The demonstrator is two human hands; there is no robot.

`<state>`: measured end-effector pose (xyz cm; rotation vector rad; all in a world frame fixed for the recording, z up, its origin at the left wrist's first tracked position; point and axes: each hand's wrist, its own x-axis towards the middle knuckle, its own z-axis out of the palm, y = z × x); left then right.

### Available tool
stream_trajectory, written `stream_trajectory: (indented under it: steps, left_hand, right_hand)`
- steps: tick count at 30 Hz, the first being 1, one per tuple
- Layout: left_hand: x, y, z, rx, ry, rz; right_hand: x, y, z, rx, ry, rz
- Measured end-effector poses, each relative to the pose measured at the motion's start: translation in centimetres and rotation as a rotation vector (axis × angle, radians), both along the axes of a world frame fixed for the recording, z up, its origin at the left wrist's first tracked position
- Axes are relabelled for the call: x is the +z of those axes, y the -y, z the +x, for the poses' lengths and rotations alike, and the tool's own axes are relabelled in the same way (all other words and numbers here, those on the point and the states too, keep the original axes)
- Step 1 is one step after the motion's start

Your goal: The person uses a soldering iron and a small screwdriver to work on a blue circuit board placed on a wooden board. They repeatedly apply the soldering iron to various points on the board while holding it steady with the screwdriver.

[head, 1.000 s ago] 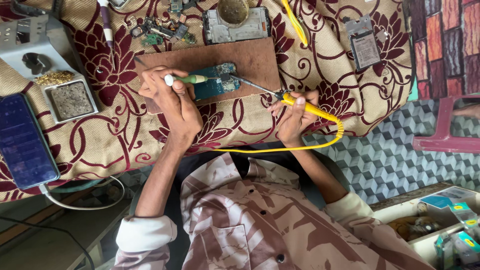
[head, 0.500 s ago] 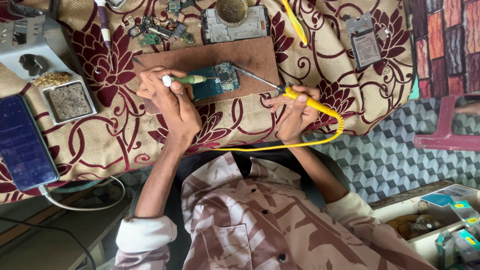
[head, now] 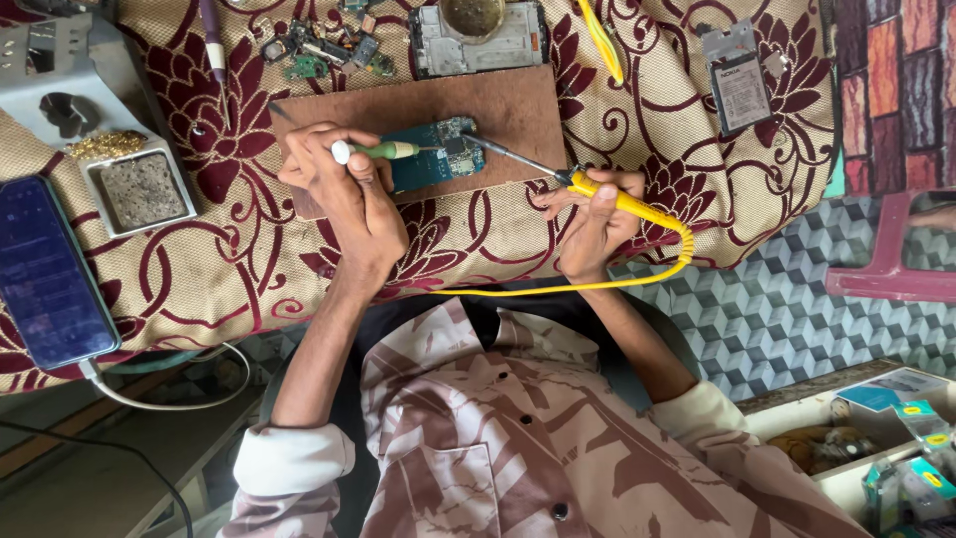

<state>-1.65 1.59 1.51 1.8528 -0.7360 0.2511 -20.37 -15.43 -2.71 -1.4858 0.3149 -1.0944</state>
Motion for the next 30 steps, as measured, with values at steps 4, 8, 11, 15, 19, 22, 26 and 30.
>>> stream_trajectory:
  steps: [4, 8, 11, 15, 19, 22, 26, 30]
  left_hand:
    - [0.13, 0.06, -0.04, -0.002, 0.017, -0.012]
    - [0.12, 0.06, 0.06, 0.0, 0.016, -0.007]
    - [0.04, -0.01, 0.06, -0.004, 0.024, -0.007]
    - [0.08, -0.06, 0.05, 0.002, 0.023, 0.003]
    - [0.19, -0.04, 0.0, -0.001, 0.001, 0.005]
    - [0.11, -0.04, 0.0, 0.001, 0.017, 0.01]
    - [-0.16, -0.1, 0.08, 0.001, 0.027, 0.009]
    - [-0.26, -0.03, 0.15, -0.047, 0.01, -0.038]
  right_hand:
    - [0.01, 0.0, 0.07, -0.026, -0.023, -0.005]
    - [-0.06, -0.13, 0.35, -0.053, 0.042, 0.063]
    - [-0.06, -0.2, 0.37, -0.029, 0.101, 0.1]
    - [-0.02, -0.22, 0.26, -0.024, 0.09, 0.086]
    - [-0.02, -0.25, 0.25, -0.042, 0.086, 0.111]
    - [0.05, -0.16, 0.3, -0.038, 0.074, 0.084]
    - [0.26, -0.17, 0.32, -0.05, 0.034, 0.044]
    - [0.48, -0.37, 0.31, -0.037, 0.053, 0.047]
